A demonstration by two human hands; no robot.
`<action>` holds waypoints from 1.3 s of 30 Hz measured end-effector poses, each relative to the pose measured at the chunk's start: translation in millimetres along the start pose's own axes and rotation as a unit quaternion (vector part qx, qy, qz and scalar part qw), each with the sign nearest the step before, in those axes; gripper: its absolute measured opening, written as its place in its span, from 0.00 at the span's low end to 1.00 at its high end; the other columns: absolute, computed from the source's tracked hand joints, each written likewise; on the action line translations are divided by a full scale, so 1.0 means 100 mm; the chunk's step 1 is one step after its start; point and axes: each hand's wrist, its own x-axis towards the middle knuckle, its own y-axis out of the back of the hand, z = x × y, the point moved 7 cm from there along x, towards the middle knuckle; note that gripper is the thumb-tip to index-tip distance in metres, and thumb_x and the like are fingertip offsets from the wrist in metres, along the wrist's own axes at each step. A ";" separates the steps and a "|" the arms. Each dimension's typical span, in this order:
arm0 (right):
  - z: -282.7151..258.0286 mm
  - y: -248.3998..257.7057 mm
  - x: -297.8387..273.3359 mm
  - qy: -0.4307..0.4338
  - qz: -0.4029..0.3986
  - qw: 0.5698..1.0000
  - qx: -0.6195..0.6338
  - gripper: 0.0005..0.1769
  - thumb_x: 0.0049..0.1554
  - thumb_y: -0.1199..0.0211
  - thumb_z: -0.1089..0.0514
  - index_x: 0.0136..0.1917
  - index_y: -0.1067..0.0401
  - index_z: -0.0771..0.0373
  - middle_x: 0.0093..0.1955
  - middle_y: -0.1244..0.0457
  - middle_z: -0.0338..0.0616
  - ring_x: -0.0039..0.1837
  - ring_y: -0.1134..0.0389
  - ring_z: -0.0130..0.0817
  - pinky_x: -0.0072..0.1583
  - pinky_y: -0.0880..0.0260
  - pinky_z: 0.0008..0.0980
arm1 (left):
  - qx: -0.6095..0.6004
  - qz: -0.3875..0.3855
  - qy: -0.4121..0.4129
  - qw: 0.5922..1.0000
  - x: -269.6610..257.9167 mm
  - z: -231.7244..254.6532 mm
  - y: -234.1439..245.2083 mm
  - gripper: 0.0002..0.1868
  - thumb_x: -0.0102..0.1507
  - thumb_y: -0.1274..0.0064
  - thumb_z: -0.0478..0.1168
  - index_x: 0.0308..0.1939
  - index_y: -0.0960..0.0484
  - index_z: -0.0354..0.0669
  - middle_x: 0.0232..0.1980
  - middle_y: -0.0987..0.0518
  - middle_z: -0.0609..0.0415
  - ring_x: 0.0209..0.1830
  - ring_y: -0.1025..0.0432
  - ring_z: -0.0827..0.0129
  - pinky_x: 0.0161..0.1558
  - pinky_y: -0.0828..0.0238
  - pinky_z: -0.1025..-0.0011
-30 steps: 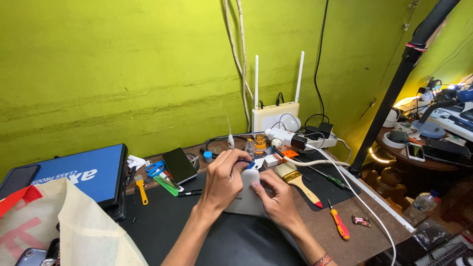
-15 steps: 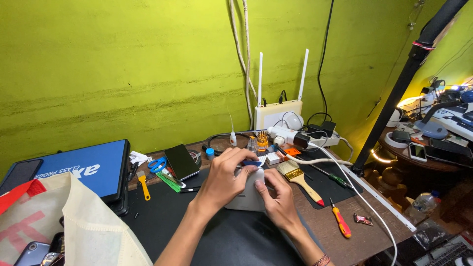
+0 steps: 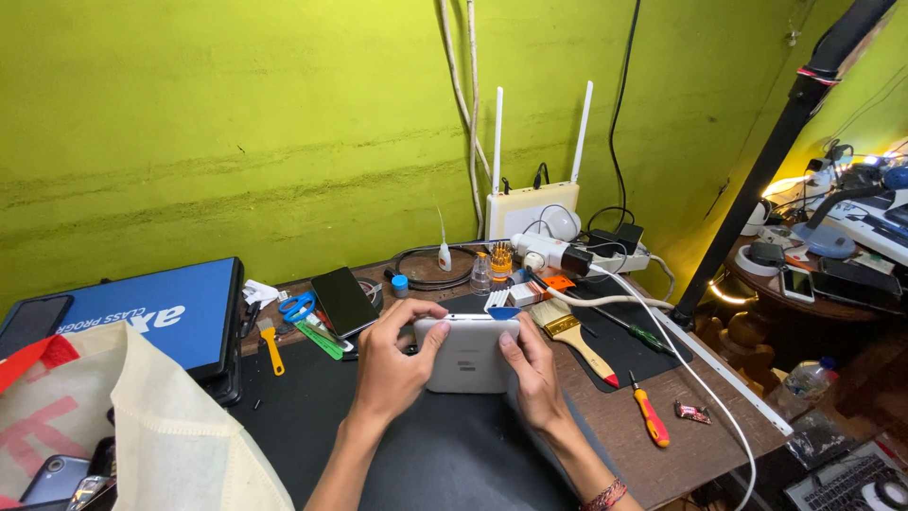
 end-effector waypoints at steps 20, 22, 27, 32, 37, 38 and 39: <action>-0.11 0.01 -0.34 0.061 -0.065 0.995 0.042 0.40 0.61 0.54 0.34 0.76 0.41 0.62 0.74 0.47 0.53 0.76 0.39 0.52 0.73 0.39 0.51 | 0.001 -0.124 0.015 0.992 -0.42 0.31 -0.04 0.02 0.58 0.40 0.39 0.33 0.13 0.49 0.33 0.13 0.62 0.32 0.20 0.78 0.38 0.18 0.80; -0.12 0.01 -0.35 0.065 -0.064 0.995 0.038 0.40 0.62 0.55 0.35 0.76 0.41 0.62 0.75 0.47 0.53 0.76 0.39 0.52 0.73 0.39 0.52 | 0.004 -0.141 0.028 0.990 -0.38 0.35 -0.04 0.02 0.57 0.40 0.38 0.32 0.13 0.49 0.34 0.13 0.63 0.32 0.20 0.78 0.37 0.20 0.80; -0.13 0.02 -0.33 0.076 -0.068 0.994 0.040 0.39 0.62 0.55 0.35 0.76 0.41 0.63 0.74 0.47 0.53 0.75 0.39 0.51 0.74 0.39 0.50 | 0.146 -0.248 0.121 0.950 -0.31 0.25 -0.09 0.07 0.57 0.41 0.52 0.35 0.11 0.61 0.26 0.15 0.62 0.31 0.20 0.76 0.42 0.30 0.74; -0.17 -0.03 -0.22 0.029 -0.042 0.999 -0.004 0.41 0.60 0.56 0.31 0.78 0.43 0.57 0.77 0.49 0.51 0.77 0.40 0.52 0.73 0.40 0.54 | 0.128 -0.292 0.106 0.942 -0.13 0.32 -0.11 0.10 0.60 0.44 0.48 0.39 0.10 0.53 0.36 0.10 0.61 0.39 0.17 0.77 0.45 0.28 0.75; -0.29 -0.05 -0.14 0.020 0.054 0.988 -0.141 0.39 0.59 0.47 0.39 0.80 0.46 0.50 0.73 0.47 0.44 0.70 0.38 0.39 0.67 0.37 0.39 | 0.142 -0.268 0.094 0.948 0.12 0.25 -0.13 0.12 0.61 0.47 0.48 0.39 0.09 0.51 0.34 0.11 0.59 0.35 0.20 0.77 0.41 0.30 0.72; -0.39 -0.04 -0.15 0.061 0.089 0.984 -0.140 0.39 0.59 0.42 0.45 0.80 0.47 0.54 0.73 0.48 0.47 0.70 0.38 0.38 0.67 0.34 0.37 | 0.142 -0.269 0.086 0.949 0.16 0.23 -0.15 0.12 0.61 0.47 0.48 0.36 0.10 0.51 0.32 0.12 0.60 0.33 0.22 0.77 0.40 0.31 0.72; -0.48 -0.04 -0.19 0.101 0.123 0.977 -0.139 0.40 0.58 0.38 0.52 0.80 0.47 0.58 0.73 0.48 0.49 0.70 0.39 0.36 0.67 0.31 0.36 | 0.142 -0.271 0.081 0.949 0.18 0.20 -0.16 0.12 0.61 0.46 0.48 0.33 0.10 0.50 0.30 0.13 0.60 0.31 0.24 0.78 0.40 0.33 0.72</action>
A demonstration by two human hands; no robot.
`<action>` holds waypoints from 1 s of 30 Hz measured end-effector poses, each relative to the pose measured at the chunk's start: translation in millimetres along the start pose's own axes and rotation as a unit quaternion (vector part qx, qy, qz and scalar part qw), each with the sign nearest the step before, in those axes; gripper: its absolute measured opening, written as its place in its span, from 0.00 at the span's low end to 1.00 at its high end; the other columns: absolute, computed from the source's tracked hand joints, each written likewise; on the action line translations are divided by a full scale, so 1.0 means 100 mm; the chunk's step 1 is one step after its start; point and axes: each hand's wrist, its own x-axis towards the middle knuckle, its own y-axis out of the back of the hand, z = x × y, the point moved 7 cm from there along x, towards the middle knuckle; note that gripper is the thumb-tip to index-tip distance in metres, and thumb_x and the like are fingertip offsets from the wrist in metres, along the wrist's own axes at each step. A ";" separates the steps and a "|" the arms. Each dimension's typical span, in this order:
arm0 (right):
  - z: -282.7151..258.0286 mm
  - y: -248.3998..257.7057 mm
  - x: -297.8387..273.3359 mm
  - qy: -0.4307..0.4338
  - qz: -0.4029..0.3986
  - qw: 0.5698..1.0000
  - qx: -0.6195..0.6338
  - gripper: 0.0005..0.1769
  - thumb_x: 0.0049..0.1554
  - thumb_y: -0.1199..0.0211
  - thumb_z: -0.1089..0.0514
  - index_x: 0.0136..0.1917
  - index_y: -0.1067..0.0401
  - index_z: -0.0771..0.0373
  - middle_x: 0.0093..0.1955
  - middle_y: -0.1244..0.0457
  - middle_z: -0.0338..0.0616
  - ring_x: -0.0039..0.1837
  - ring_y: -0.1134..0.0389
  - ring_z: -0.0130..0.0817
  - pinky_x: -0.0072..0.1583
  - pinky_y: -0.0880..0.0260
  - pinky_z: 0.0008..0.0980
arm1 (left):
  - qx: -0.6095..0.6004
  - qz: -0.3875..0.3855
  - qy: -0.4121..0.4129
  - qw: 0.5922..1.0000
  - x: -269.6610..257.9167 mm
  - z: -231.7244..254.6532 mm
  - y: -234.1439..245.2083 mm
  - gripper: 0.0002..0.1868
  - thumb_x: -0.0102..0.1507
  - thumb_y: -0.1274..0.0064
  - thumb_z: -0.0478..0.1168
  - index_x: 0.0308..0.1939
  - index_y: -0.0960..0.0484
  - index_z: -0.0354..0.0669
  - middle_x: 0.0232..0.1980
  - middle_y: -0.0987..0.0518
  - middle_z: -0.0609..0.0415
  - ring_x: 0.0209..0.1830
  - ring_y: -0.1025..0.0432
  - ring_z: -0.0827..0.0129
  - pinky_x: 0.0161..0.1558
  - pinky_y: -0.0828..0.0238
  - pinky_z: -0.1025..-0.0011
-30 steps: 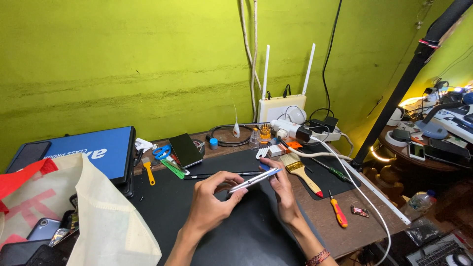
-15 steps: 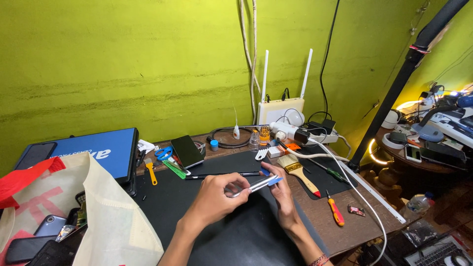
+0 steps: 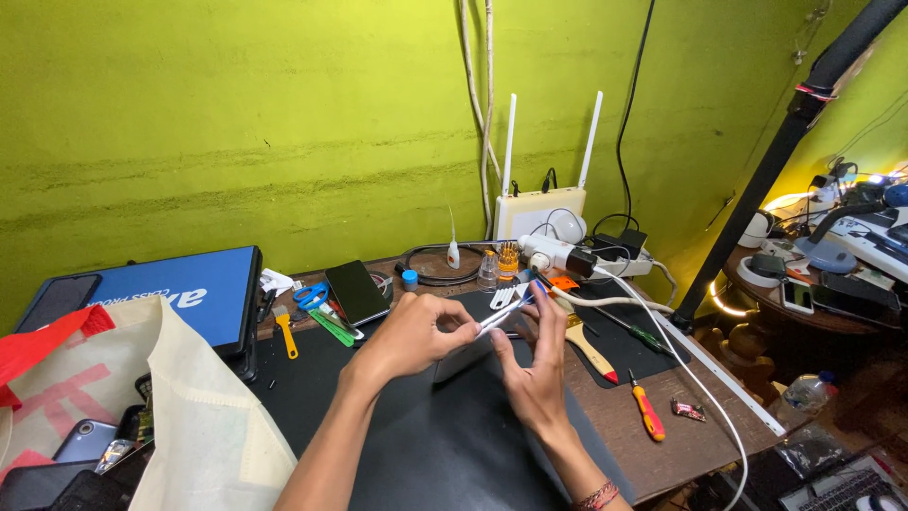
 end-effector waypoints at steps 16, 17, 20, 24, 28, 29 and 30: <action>-0.09 -0.12 0.13 0.059 -0.063 0.995 -0.049 0.40 0.52 0.29 0.48 0.74 0.38 0.59 0.69 0.41 0.49 0.70 0.36 0.39 0.68 0.30 0.37 | 0.009 0.036 0.084 0.996 0.33 -0.01 -0.03 0.11 0.61 0.47 0.49 0.36 0.15 0.48 0.14 0.27 0.54 0.15 0.42 0.70 0.29 0.42 0.69; -0.04 -0.14 0.18 0.047 -0.072 0.996 -0.028 0.40 0.51 0.27 0.51 0.74 0.36 0.59 0.68 0.41 0.50 0.69 0.34 0.49 0.65 0.27 0.45 | -0.005 0.048 0.073 0.996 0.32 -0.01 0.00 0.12 0.59 0.46 0.49 0.38 0.13 0.49 0.20 0.21 0.50 0.27 0.29 0.59 0.37 0.32 0.64; -0.01 -0.20 0.27 0.027 -0.093 0.995 0.011 0.38 0.49 0.24 0.54 0.71 0.31 0.57 0.67 0.41 0.48 0.67 0.31 0.56 0.59 0.22 0.49 | -0.024 0.072 0.077 0.994 0.30 -0.05 0.04 0.14 0.57 0.44 0.50 0.39 0.13 0.48 0.25 0.15 0.46 0.34 0.17 0.54 0.45 0.21 0.60; 0.04 -0.29 0.37 0.006 -0.119 0.990 0.073 0.34 0.48 0.25 0.60 0.68 0.26 0.58 0.67 0.39 0.45 0.62 0.27 0.52 0.51 0.17 0.42 | -0.015 0.115 0.113 0.987 0.37 -0.21 0.06 0.16 0.56 0.43 0.56 0.39 0.13 0.54 0.27 0.15 0.47 0.41 0.18 0.50 0.46 0.22 0.57; 0.13 -0.34 0.44 -0.017 -0.123 0.988 0.090 0.34 0.47 0.26 0.62 0.68 0.26 0.58 0.66 0.38 0.45 0.61 0.26 0.50 0.50 0.17 0.40 | -0.019 0.132 0.125 0.983 0.38 -0.27 0.05 0.17 0.56 0.44 0.58 0.43 0.15 0.59 0.28 0.14 0.54 0.40 0.17 0.55 0.48 0.22 0.59; 0.10 -0.35 0.46 -0.006 -0.134 0.986 0.102 0.33 0.47 0.27 0.63 0.67 0.26 0.59 0.65 0.37 0.47 0.60 0.26 0.51 0.50 0.18 0.41 | -0.038 0.131 0.123 0.983 0.34 -0.21 0.10 0.19 0.57 0.45 0.56 0.48 0.17 0.58 0.36 0.13 0.50 0.45 0.19 0.49 0.49 0.22 0.55; 0.08 -0.37 0.46 0.004 -0.143 0.983 0.112 0.33 0.47 0.28 0.65 0.67 0.26 0.61 0.65 0.37 0.49 0.60 0.26 0.52 0.50 0.18 0.42 | -0.057 0.129 0.121 0.983 0.28 -0.16 0.14 0.20 0.59 0.46 0.55 0.53 0.18 0.57 0.43 0.13 0.45 0.50 0.20 0.42 0.49 0.22 0.50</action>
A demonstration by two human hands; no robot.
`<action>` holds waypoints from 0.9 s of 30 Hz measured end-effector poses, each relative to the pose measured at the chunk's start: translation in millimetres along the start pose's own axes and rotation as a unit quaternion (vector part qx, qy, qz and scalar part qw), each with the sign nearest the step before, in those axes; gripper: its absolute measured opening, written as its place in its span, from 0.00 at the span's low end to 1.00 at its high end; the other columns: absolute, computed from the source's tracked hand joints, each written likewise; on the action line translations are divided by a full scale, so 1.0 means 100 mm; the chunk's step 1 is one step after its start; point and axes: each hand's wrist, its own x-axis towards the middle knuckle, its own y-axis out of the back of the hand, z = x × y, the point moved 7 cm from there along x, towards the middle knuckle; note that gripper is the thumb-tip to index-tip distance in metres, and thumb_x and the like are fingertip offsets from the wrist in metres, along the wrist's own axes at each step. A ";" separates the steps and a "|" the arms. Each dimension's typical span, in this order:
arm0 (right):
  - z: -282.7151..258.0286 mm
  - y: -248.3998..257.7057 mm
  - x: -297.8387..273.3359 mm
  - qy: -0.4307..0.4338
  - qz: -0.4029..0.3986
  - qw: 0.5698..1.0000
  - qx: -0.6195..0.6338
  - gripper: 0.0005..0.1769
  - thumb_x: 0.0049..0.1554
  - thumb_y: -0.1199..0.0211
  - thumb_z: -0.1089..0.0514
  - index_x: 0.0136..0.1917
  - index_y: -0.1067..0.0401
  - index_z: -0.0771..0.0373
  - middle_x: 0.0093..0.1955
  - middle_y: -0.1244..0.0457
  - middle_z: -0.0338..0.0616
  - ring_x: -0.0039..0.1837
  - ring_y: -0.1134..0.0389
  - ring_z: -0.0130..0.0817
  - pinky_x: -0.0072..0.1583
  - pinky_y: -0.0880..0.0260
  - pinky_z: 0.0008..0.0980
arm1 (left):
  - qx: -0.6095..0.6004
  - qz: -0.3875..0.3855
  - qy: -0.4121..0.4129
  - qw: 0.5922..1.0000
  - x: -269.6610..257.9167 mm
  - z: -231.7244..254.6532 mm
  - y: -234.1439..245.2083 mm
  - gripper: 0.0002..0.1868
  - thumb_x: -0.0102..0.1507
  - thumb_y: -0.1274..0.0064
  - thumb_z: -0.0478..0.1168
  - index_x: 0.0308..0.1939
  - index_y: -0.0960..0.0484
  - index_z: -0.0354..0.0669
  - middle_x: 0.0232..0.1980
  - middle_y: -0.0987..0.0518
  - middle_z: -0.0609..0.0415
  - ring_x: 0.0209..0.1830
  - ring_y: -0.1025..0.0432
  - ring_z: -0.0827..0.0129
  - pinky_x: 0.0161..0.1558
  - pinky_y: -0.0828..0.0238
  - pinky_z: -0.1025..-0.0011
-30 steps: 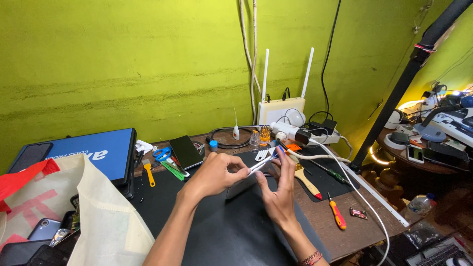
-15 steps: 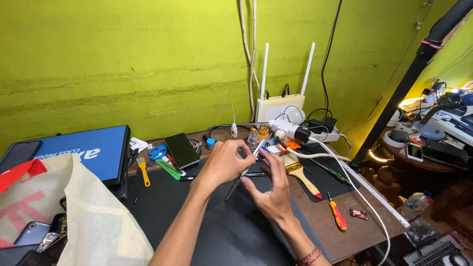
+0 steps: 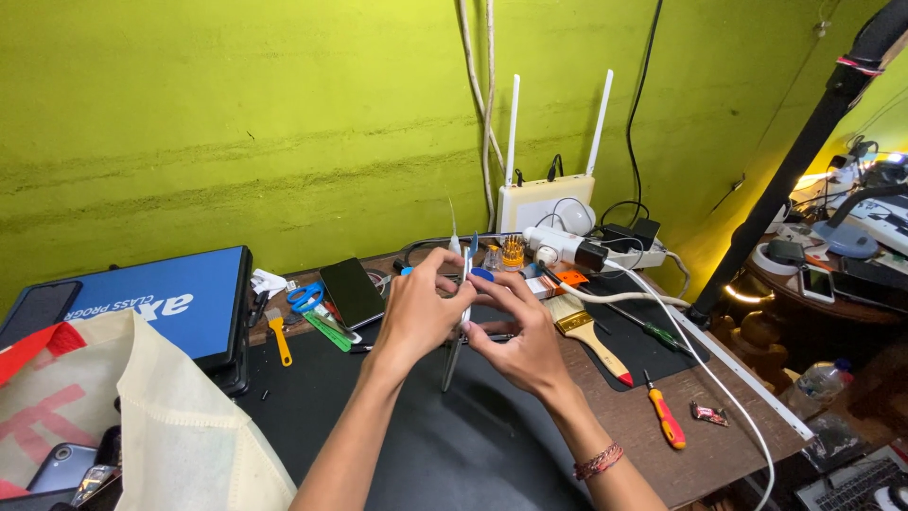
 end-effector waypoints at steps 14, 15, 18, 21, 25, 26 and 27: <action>-0.20 -0.08 -0.09 0.062 0.022 0.998 -0.022 0.31 0.43 0.32 0.72 0.61 0.22 0.63 0.57 0.31 0.48 0.51 0.23 0.47 0.44 0.17 0.35 | -0.146 0.053 0.043 0.987 -0.27 0.01 0.15 0.16 0.55 0.40 0.40 0.47 0.13 0.45 0.50 0.14 0.40 0.42 0.18 0.46 0.25 0.15 0.62; -0.23 -0.07 -0.10 0.070 0.022 0.997 -0.026 0.29 0.43 0.31 0.72 0.60 0.21 0.63 0.57 0.31 0.48 0.50 0.22 0.47 0.44 0.17 0.34 | -0.115 0.048 0.029 0.992 -0.35 0.11 0.18 0.16 0.54 0.40 0.42 0.46 0.12 0.47 0.50 0.14 0.42 0.45 0.19 0.45 0.27 0.15 0.61; -0.20 -0.07 -0.11 0.078 0.032 0.996 -0.040 0.27 0.45 0.33 0.73 0.59 0.21 0.64 0.56 0.30 0.50 0.48 0.22 0.47 0.45 0.17 0.36 | -0.032 0.037 -0.038 0.998 -0.19 -0.14 0.07 0.20 0.53 0.40 0.52 0.49 0.13 0.61 0.53 0.15 0.46 0.60 0.24 0.45 0.58 0.25 0.52; -0.14 -0.13 -0.09 0.095 0.050 0.994 -0.036 0.28 0.45 0.32 0.73 0.61 0.22 0.65 0.57 0.30 0.56 0.49 0.23 0.53 0.47 0.17 0.42 | -0.088 -0.014 -0.058 0.994 -0.32 -0.02 0.13 0.30 0.51 0.40 0.40 0.59 0.18 0.52 0.60 0.24 0.31 0.38 0.17 0.45 0.42 0.15 0.56; -0.17 -0.20 -0.10 0.104 0.071 0.992 -0.030 0.28 0.45 0.34 0.74 0.60 0.22 0.67 0.56 0.30 0.56 0.48 0.23 0.52 0.47 0.17 0.41 | -0.142 -0.041 -0.073 0.986 -0.20 -0.19 0.12 0.31 0.50 0.35 0.40 0.59 0.18 0.52 0.63 0.28 0.28 0.52 0.24 0.30 0.57 0.21 0.51; -0.15 -0.20 -0.12 0.101 0.082 0.991 -0.022 0.27 0.45 0.33 0.74 0.60 0.22 0.68 0.56 0.30 0.56 0.49 0.23 0.51 0.47 0.17 0.40 | -0.152 -0.050 -0.077 0.984 -0.20 -0.21 0.11 0.31 0.51 0.35 0.39 0.60 0.18 0.51 0.65 0.29 0.27 0.55 0.26 0.28 0.60 0.24 0.49; -0.14 -0.21 -0.14 0.098 0.094 0.991 -0.015 0.27 0.45 0.32 0.74 0.60 0.22 0.68 0.57 0.30 0.57 0.49 0.23 0.51 0.48 0.17 0.40 | -0.162 -0.059 -0.080 0.982 -0.20 -0.23 0.10 0.31 0.51 0.36 0.38 0.61 0.19 0.50 0.66 0.30 0.27 0.57 0.29 0.25 0.63 0.27 0.47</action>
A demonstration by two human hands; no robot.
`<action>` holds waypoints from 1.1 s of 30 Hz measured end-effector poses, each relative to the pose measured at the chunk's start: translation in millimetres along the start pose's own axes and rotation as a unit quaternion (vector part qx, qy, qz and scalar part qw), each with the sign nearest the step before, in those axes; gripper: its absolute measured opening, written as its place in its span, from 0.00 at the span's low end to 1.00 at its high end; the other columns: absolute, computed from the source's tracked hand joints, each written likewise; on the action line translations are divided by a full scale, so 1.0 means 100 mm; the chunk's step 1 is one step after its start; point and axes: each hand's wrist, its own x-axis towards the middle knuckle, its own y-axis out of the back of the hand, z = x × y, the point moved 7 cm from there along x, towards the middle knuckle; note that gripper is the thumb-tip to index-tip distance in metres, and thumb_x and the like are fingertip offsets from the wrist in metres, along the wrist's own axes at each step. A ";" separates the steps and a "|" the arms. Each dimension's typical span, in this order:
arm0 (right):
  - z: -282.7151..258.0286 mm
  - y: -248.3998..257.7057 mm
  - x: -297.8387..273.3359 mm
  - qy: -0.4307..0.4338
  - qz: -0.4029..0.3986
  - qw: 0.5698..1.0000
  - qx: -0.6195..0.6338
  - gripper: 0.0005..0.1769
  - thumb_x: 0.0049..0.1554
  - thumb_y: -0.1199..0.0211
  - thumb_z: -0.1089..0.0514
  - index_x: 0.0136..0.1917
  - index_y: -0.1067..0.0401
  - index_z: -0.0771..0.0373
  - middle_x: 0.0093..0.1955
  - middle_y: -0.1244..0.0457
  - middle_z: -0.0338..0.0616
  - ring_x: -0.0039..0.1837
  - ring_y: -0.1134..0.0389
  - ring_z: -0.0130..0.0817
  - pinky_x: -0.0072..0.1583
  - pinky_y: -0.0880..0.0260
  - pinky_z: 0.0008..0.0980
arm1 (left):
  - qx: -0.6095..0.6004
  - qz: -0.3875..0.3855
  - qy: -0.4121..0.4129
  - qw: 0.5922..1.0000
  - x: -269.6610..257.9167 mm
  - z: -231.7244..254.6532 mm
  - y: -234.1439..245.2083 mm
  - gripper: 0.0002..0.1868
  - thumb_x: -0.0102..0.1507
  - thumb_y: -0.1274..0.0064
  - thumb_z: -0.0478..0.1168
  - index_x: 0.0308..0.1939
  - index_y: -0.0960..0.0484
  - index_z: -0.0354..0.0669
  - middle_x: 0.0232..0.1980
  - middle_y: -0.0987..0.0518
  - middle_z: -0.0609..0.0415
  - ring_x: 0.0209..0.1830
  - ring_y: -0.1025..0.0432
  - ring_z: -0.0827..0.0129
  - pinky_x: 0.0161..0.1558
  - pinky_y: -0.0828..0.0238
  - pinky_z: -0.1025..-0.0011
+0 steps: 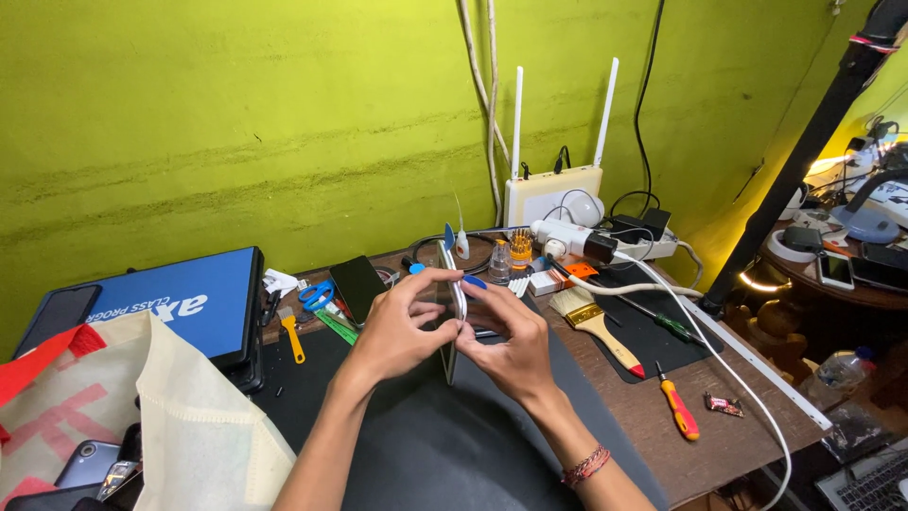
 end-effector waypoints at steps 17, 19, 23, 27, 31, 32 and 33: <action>0.03 -0.07 -0.07 0.029 0.036 0.999 -0.022 0.23 0.46 0.31 0.73 0.57 0.21 0.69 0.53 0.28 0.56 0.47 0.22 0.48 0.45 0.18 0.36 | 0.106 0.037 -0.159 0.981 -0.04 0.11 0.10 0.21 0.52 0.34 0.38 0.50 0.17 0.49 0.69 0.33 0.35 0.62 0.31 0.25 0.59 0.30 0.36; 0.06 -0.08 -0.07 0.026 0.041 0.999 -0.020 0.21 0.47 0.31 0.72 0.56 0.20 0.68 0.52 0.28 0.55 0.46 0.22 0.47 0.45 0.18 0.36 | 0.147 0.045 -0.188 0.970 -0.02 0.04 0.12 0.19 0.52 0.34 0.41 0.48 0.16 0.51 0.68 0.31 0.42 0.64 0.32 0.29 0.61 0.32 0.36; 0.00 -0.10 -0.06 0.039 0.036 0.998 -0.022 0.19 0.47 0.31 0.73 0.53 0.20 0.69 0.49 0.28 0.54 0.43 0.22 0.46 0.43 0.19 0.33 | 0.180 0.076 -0.228 0.954 -0.02 -0.04 0.17 0.16 0.54 0.32 0.48 0.45 0.16 0.58 0.56 0.20 0.57 0.57 0.25 0.49 0.60 0.29 0.50; 0.00 -0.12 -0.06 0.050 0.047 0.997 -0.031 0.18 0.46 0.31 0.73 0.52 0.20 0.69 0.47 0.27 0.53 0.41 0.22 0.44 0.41 0.19 0.31 | 0.184 0.081 -0.244 0.949 -0.04 0.02 0.19 0.15 0.55 0.33 0.50 0.45 0.14 0.59 0.55 0.18 0.58 0.55 0.24 0.51 0.57 0.27 0.52; 0.01 -0.13 -0.07 0.049 0.061 0.996 -0.034 0.20 0.43 0.32 0.74 0.51 0.19 0.68 0.46 0.27 0.52 0.40 0.23 0.41 0.41 0.18 0.30 | 0.188 0.072 -0.243 0.949 -0.06 -0.01 0.18 0.14 0.57 0.37 0.43 0.47 0.14 0.59 0.56 0.19 0.57 0.57 0.24 0.49 0.58 0.27 0.52; -0.01 -0.13 -0.07 0.057 0.065 0.996 -0.036 0.20 0.43 0.33 0.75 0.50 0.19 0.68 0.46 0.28 0.52 0.39 0.23 0.42 0.41 0.19 0.30 | 0.188 0.076 -0.251 0.947 -0.07 0.00 0.18 0.14 0.56 0.37 0.42 0.47 0.14 0.58 0.57 0.19 0.56 0.58 0.24 0.48 0.58 0.28 0.51; -0.03 -0.13 -0.07 0.065 0.068 0.995 -0.037 0.19 0.43 0.34 0.76 0.50 0.20 0.69 0.45 0.28 0.53 0.39 0.24 0.42 0.40 0.19 0.30 | 0.189 0.080 -0.259 0.944 -0.08 0.01 0.18 0.15 0.56 0.37 0.41 0.47 0.15 0.57 0.57 0.19 0.55 0.58 0.24 0.47 0.58 0.28 0.50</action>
